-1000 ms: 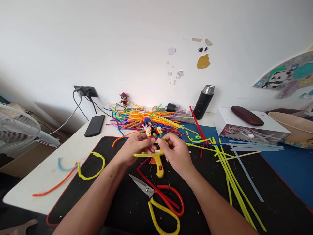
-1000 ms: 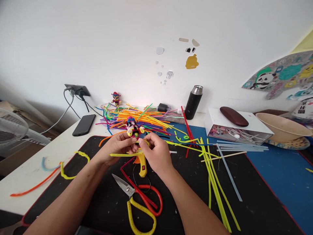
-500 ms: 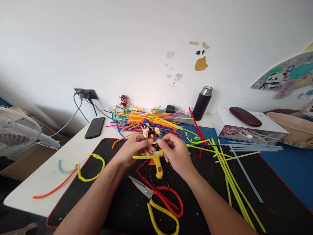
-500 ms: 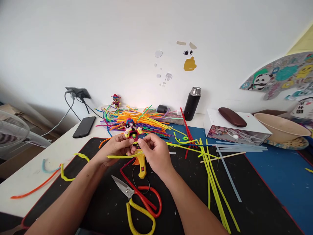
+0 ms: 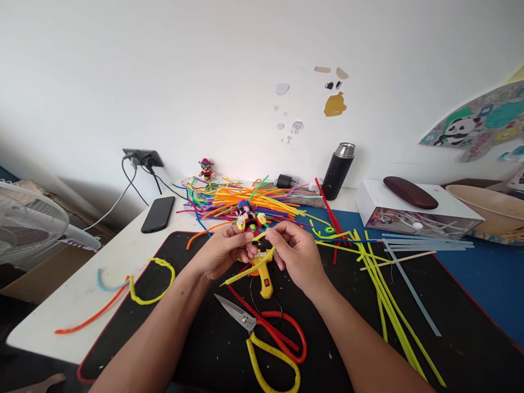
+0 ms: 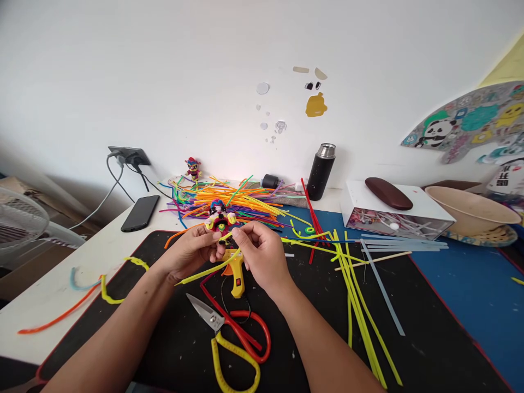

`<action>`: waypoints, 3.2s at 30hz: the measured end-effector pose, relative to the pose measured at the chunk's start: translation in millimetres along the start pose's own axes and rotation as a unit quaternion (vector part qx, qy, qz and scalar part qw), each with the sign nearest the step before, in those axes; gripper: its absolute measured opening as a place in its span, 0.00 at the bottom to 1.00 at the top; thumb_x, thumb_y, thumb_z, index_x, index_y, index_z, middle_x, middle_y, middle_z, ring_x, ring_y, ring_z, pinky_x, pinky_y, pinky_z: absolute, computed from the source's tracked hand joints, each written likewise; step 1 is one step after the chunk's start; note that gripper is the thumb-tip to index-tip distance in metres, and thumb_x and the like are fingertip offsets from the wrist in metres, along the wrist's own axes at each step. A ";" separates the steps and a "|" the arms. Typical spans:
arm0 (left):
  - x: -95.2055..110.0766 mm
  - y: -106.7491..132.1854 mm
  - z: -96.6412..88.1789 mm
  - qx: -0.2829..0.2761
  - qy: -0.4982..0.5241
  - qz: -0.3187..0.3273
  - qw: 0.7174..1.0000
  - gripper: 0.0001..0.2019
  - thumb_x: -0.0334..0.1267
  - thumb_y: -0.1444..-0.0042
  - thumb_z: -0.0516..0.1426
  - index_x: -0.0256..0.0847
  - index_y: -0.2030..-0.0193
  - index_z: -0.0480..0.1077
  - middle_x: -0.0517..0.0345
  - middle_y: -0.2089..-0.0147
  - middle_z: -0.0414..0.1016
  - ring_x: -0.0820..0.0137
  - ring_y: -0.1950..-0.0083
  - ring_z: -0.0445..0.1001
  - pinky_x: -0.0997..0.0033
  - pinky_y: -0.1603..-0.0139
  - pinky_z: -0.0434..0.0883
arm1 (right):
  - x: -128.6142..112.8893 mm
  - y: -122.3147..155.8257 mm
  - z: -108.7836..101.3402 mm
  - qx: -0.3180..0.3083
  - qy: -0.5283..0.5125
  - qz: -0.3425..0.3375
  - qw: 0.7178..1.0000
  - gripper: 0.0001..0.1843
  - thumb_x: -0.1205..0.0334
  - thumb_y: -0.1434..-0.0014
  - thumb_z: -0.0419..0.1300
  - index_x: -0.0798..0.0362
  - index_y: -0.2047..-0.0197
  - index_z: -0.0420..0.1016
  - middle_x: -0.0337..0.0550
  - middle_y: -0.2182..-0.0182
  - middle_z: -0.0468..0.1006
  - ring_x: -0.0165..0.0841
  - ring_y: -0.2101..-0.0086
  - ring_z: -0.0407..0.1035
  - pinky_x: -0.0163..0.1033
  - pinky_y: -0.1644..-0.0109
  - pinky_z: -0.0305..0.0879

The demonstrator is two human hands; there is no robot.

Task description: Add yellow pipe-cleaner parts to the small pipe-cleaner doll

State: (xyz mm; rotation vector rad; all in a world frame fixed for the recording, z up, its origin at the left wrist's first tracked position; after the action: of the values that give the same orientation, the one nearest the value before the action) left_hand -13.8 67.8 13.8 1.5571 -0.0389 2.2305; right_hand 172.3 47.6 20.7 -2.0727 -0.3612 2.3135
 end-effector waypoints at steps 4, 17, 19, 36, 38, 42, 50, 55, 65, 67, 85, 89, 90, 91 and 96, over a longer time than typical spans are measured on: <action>0.8 1.2 -1.7 -0.003 0.003 0.007 1.000 0.20 0.47 0.57 0.78 0.34 0.74 0.77 0.52 0.78 0.80 0.76 0.81 0.73 0.81 0.78 0.71 | -0.3 0.4 0.8 -0.007 -0.009 0.007 1.000 0.25 0.36 0.40 0.68 0.51 0.69 0.73 0.29 0.82 0.65 0.25 0.86 0.56 0.33 0.83 0.51; -6.2 5.3 -13.7 -0.021 0.067 0.059 0.996 0.23 0.53 0.60 0.77 0.39 0.76 0.73 0.64 0.84 0.65 0.79 0.81 0.63 0.83 0.84 0.61 | 3.7 0.4 3.6 -0.017 -0.063 0.029 0.997 0.28 0.33 0.40 0.67 0.51 0.68 0.76 0.26 0.85 0.58 0.25 0.87 0.55 0.33 0.83 0.52; -6.1 6.2 -15.1 -0.023 0.076 0.071 0.994 0.25 0.54 0.61 0.77 0.41 0.76 0.71 0.66 0.84 0.60 0.79 0.81 0.59 0.84 0.86 0.56 | 3.8 1.2 5.0 -0.026 -0.067 0.033 0.997 0.27 0.33 0.40 0.67 0.51 0.67 0.75 0.25 0.85 0.57 0.25 0.87 0.55 0.32 0.82 0.52; -10.8 -1.4 -14.0 -0.022 0.056 0.048 0.997 0.24 0.49 0.58 0.78 0.34 0.77 0.73 0.60 0.83 0.70 0.80 0.83 0.64 0.84 0.82 0.64 | 1.9 3.3 4.9 -0.060 -0.079 0.015 0.995 0.26 0.35 0.36 0.65 0.52 0.66 0.74 0.26 0.84 0.59 0.24 0.86 0.55 0.31 0.82 0.53; -10.9 -2.7 -11.9 -0.017 0.050 0.040 0.998 0.23 0.48 0.57 0.78 0.33 0.77 0.74 0.57 0.82 0.73 0.79 0.82 0.67 0.82 0.81 0.65 | 0.9 3.5 5.1 -0.067 -0.082 0.014 0.994 0.26 0.34 0.37 0.66 0.51 0.65 0.74 0.26 0.84 0.61 0.23 0.86 0.55 0.30 0.83 0.53; -11.3 -4.2 -11.4 -0.004 0.046 0.037 0.998 0.22 0.48 0.57 0.78 0.33 0.76 0.76 0.57 0.81 0.75 0.78 0.82 0.69 0.82 0.81 0.64 | -0.1 3.4 4.7 -0.067 -0.074 0.011 0.995 0.25 0.36 0.38 0.68 0.52 0.64 0.75 0.28 0.81 0.65 0.23 0.86 0.57 0.30 0.82 0.51; -10.2 -4.7 -7.8 -0.007 0.035 0.029 0.999 0.22 0.47 0.58 0.78 0.34 0.78 0.74 0.56 0.81 0.75 0.76 0.81 0.71 0.82 0.80 0.66 | -3.5 4.4 4.1 -0.067 -0.068 -0.001 0.995 0.23 0.39 0.36 0.67 0.52 0.64 0.75 0.30 0.80 0.67 0.23 0.85 0.56 0.31 0.82 0.50; -10.9 -5.3 -10.1 -0.013 0.027 0.028 0.999 0.21 0.46 0.56 0.78 0.32 0.78 0.76 0.54 0.81 0.77 0.77 0.82 0.72 0.83 0.81 0.67 | -2.9 4.3 4.1 -0.058 -0.035 -0.005 0.998 0.20 0.42 0.38 0.69 0.52 0.65 0.75 0.31 0.79 0.69 0.23 0.84 0.56 0.32 0.81 0.51; -13.5 -1.9 -8.7 -0.022 0.053 0.039 0.998 0.21 0.46 0.58 0.78 0.34 0.75 0.75 0.58 0.83 0.75 0.77 0.84 0.71 0.84 0.84 0.66 | 0.4 3.8 3.8 -0.059 -0.032 0.009 0.998 0.20 0.44 0.36 0.66 0.51 0.67 0.72 0.29 0.80 0.67 0.23 0.85 0.56 0.31 0.82 0.50; -13.6 -0.7 -7.7 -0.025 0.059 0.040 0.997 0.21 0.46 0.58 0.78 0.34 0.75 0.75 0.59 0.83 0.74 0.77 0.84 0.70 0.84 0.84 0.66 | 1.0 3.4 4.0 -0.061 -0.041 0.021 0.997 0.20 0.43 0.36 0.67 0.51 0.67 0.71 0.28 0.81 0.66 0.23 0.85 0.56 0.30 0.82 0.49; -12.8 -2.2 -9.1 -0.025 0.067 0.041 0.997 0.24 0.48 0.58 0.78 0.35 0.77 0.71 0.63 0.84 0.66 0.80 0.82 0.64 0.84 0.83 0.61 | 6.3 1.5 6.9 -0.093 -0.073 0.083 0.990 0.24 0.38 0.40 0.68 0.50 0.67 0.71 0.25 0.86 0.62 0.24 0.87 0.56 0.30 0.82 0.51; -13.0 -3.3 -9.6 -0.013 0.070 0.045 0.996 0.24 0.48 0.59 0.79 0.35 0.77 0.72 0.64 0.83 0.67 0.81 0.81 0.65 0.84 0.79 0.64 | 7.0 0.7 6.5 -0.105 -0.097 0.105 0.984 0.26 0.36 0.42 0.69 0.50 0.68 0.70 0.25 0.86 0.62 0.24 0.87 0.56 0.30 0.82 0.52; -13.1 -3.6 -9.8 -0.011 0.071 0.046 0.996 0.24 0.48 0.59 0.79 0.35 0.76 0.72 0.64 0.83 0.67 0.81 0.81 0.65 0.84 0.78 0.64 | 6.7 0.6 6.4 -0.108 -0.104 0.112 0.982 0.27 0.35 0.42 0.70 0.50 0.69 0.70 0.25 0.86 0.62 0.24 0.87 0.56 0.30 0.82 0.51; -13.2 -3.7 -10.0 -0.010 0.071 0.046 0.996 0.23 0.47 0.59 0.79 0.35 0.76 0.72 0.64 0.83 0.67 0.81 0.80 0.65 0.84 0.77 0.65 | 6.5 0.7 6.4 -0.110 -0.110 0.119 0.981 0.27 0.35 0.43 0.70 0.50 0.69 0.69 0.25 0.86 0.62 0.23 0.87 0.56 0.30 0.82 0.50; -13.8 -3.8 -8.8 -0.013 0.065 0.046 0.997 0.25 0.50 0.60 0.79 0.34 0.79 0.71 0.61 0.83 0.68 0.79 0.80 0.66 0.81 0.77 0.65 | 7.9 1.2 6.6 -0.114 -0.135 0.149 0.973 0.29 0.34 0.45 0.72 0.50 0.70 0.68 0.24 0.85 0.61 0.23 0.86 0.55 0.30 0.82 0.48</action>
State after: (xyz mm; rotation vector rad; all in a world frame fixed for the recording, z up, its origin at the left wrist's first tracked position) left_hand -16.4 69.1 -2.8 1.4201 -0.1037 2.3877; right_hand 165.0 46.7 13.4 -2.0291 -0.3574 2.8705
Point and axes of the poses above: each hand's wrist, its own y-axis away from the middle knuckle, its own z-axis out of the palm, x = y × z, the point moved 1 cm from there along -y, towards the middle knuckle
